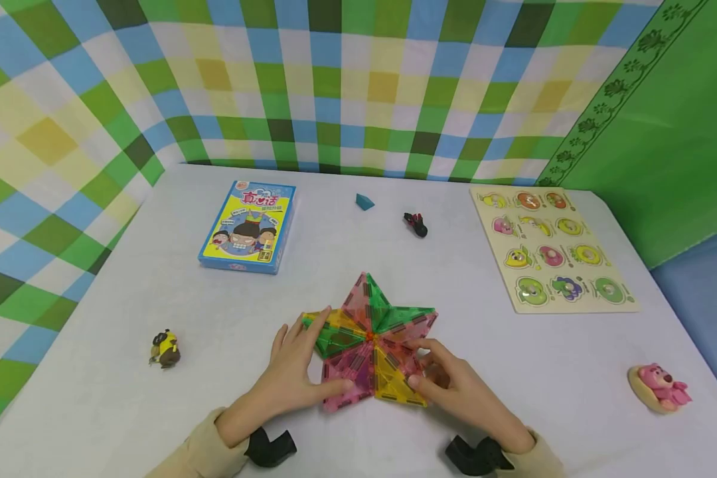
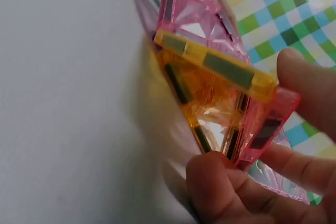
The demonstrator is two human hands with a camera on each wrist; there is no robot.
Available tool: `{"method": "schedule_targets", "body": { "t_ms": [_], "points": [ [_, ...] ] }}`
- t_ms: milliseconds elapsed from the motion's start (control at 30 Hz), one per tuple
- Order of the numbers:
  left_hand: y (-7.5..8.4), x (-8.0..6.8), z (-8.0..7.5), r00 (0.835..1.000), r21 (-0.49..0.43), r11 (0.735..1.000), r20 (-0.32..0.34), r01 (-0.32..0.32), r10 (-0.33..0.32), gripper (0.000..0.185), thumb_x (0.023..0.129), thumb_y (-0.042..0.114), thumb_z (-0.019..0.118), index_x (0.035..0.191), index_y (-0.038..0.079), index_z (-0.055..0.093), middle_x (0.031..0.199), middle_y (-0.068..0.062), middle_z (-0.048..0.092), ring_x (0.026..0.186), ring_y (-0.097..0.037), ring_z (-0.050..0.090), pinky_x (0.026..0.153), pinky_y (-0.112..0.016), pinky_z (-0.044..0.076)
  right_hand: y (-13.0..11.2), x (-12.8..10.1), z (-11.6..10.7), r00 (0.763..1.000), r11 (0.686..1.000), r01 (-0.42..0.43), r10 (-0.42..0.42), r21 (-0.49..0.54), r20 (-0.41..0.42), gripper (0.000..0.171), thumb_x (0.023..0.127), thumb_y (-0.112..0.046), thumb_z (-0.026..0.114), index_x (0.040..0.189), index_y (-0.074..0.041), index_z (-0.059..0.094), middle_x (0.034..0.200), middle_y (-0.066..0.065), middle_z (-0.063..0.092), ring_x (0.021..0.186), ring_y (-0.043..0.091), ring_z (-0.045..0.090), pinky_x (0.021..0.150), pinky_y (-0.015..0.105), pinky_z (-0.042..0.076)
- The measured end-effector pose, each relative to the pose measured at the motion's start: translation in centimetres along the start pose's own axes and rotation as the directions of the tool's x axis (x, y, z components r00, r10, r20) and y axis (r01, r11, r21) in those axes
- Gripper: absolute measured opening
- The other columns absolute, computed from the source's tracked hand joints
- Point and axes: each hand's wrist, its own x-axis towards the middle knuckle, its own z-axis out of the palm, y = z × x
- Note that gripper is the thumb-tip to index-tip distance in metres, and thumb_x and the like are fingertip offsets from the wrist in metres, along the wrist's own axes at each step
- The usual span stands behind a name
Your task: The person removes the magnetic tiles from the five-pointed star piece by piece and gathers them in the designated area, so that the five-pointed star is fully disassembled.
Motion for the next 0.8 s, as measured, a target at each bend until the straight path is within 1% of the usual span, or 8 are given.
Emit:
{"method": "schedule_targets", "body": {
  "t_ms": [100, 167, 233, 333, 500, 633, 733, 800],
  "points": [
    [0.11, 0.06, 0.16, 1.0, -0.01, 1.0, -0.029, 0.002, -0.003, 0.097, 0.067, 0.061, 0.065, 0.143, 0.019, 0.023, 0.138, -0.008, 0.039, 0.128, -0.045, 0.02, 0.099, -0.059, 0.0, 0.08, 0.06, 0.05, 0.998, 0.989, -0.031, 0.022, 0.147, 0.062, 0.044, 0.09, -0.018, 0.057, 0.13, -0.013, 0.039, 0.094, 0.013, 0.053, 0.052, 0.013, 0.053, 0.045, 0.03, 0.046],
    [0.18, 0.07, 0.25, 0.999, -0.015, 1.0, -0.045, 0.005, -0.006, 0.094, 0.067, 0.061, 0.066, 0.142, 0.02, 0.025, 0.138, -0.007, 0.039, 0.127, -0.044, 0.021, 0.099, -0.059, 0.001, 0.22, 0.14, 0.11, 0.996, 0.973, -0.045, 0.026, 0.225, 0.088, 0.044, 0.09, -0.014, 0.057, 0.13, -0.01, 0.037, 0.094, 0.015, 0.049, 0.05, 0.014, 0.052, 0.043, 0.032, 0.046],
    [0.23, 0.08, 0.3, 0.999, -0.022, 1.0, -0.052, 0.01, -0.011, 0.093, 0.067, 0.06, 0.066, 0.141, 0.02, 0.027, 0.138, -0.006, 0.039, 0.128, -0.044, 0.021, 0.1, -0.059, 0.001, 0.42, 0.21, 0.2, 0.994, 0.958, -0.053, 0.025, 0.282, 0.102, 0.045, 0.09, -0.012, 0.057, 0.129, -0.008, 0.036, 0.093, 0.017, 0.044, 0.049, 0.014, 0.053, 0.043, 0.033, 0.047],
    [0.23, 0.06, 0.32, 0.998, -0.023, 1.0, -0.057, 0.019, -0.02, 0.092, 0.066, 0.059, 0.067, 0.14, 0.021, 0.028, 0.138, -0.004, 0.04, 0.128, -0.042, 0.023, 0.1, -0.057, 0.001, 0.69, 0.29, 0.33, 0.995, 0.945, -0.025, -0.007, 0.327, 0.098, 0.047, 0.089, -0.008, 0.057, 0.129, -0.006, 0.034, 0.092, 0.019, 0.044, 0.047, 0.013, 0.052, 0.042, 0.034, 0.047],
    [0.22, 0.02, 0.38, 0.997, -0.017, 1.0, -0.068, 0.026, -0.028, 0.091, 0.065, 0.06, 0.067, 0.139, 0.021, 0.03, 0.137, -0.003, 0.041, 0.128, -0.04, 0.023, 0.101, -0.056, 0.001, 0.91, 0.49, 0.46, 0.996, 0.917, 0.024, -0.054, 0.398, 0.064, 0.05, 0.086, -0.002, 0.06, 0.128, -0.001, 0.033, 0.092, 0.022, 0.051, 0.047, 0.011, 0.052, 0.04, 0.032, 0.046],
    [0.3, 0.06, 0.43, 0.996, -0.018, 1.0, -0.086, 0.015, -0.017, 0.091, 0.064, 0.059, 0.068, 0.138, 0.019, 0.032, 0.135, -0.004, 0.043, 0.127, -0.041, 0.025, 0.1, -0.057, 0.001, 0.89, 0.59, 0.53, 0.997, 0.894, 0.053, -0.075, 0.446, 0.031, 0.051, 0.084, 0.0, 0.06, 0.128, 0.002, 0.033, 0.089, 0.016, 0.055, 0.06, 0.009, 0.055, 0.048, 0.025, 0.046],
    [0.31, 0.09, 0.46, 0.995, -0.016, 1.0, -0.097, 0.009, -0.01, 0.091, 0.064, 0.059, 0.068, 0.137, 0.018, 0.032, 0.134, -0.004, 0.044, 0.126, -0.041, 0.027, 0.1, -0.058, 0.002, 0.9, 0.63, 0.59, 0.996, 0.876, 0.069, -0.09, 0.477, 0.021, 0.051, 0.086, 0.002, 0.058, 0.129, 0.004, 0.031, 0.092, 0.015, 0.056, 0.073, 0.011, 0.059, 0.057, 0.023, 0.047],
    [0.3, 0.11, 0.49, 0.995, -0.009, 1.0, -0.102, 0.008, -0.009, 0.091, 0.065, 0.06, 0.067, 0.137, 0.018, 0.033, 0.133, -0.004, 0.045, 0.126, -0.041, 0.028, 0.1, -0.058, 0.003, 0.87, 0.66, 0.65, 0.996, 0.871, 0.067, -0.086, 0.487, 0.018, 0.05, 0.086, 0.003, 0.056, 0.129, 0.006, 0.03, 0.091, 0.013, 0.057, 0.072, 0.011, 0.059, 0.058, 0.022, 0.047]
  ]
}}
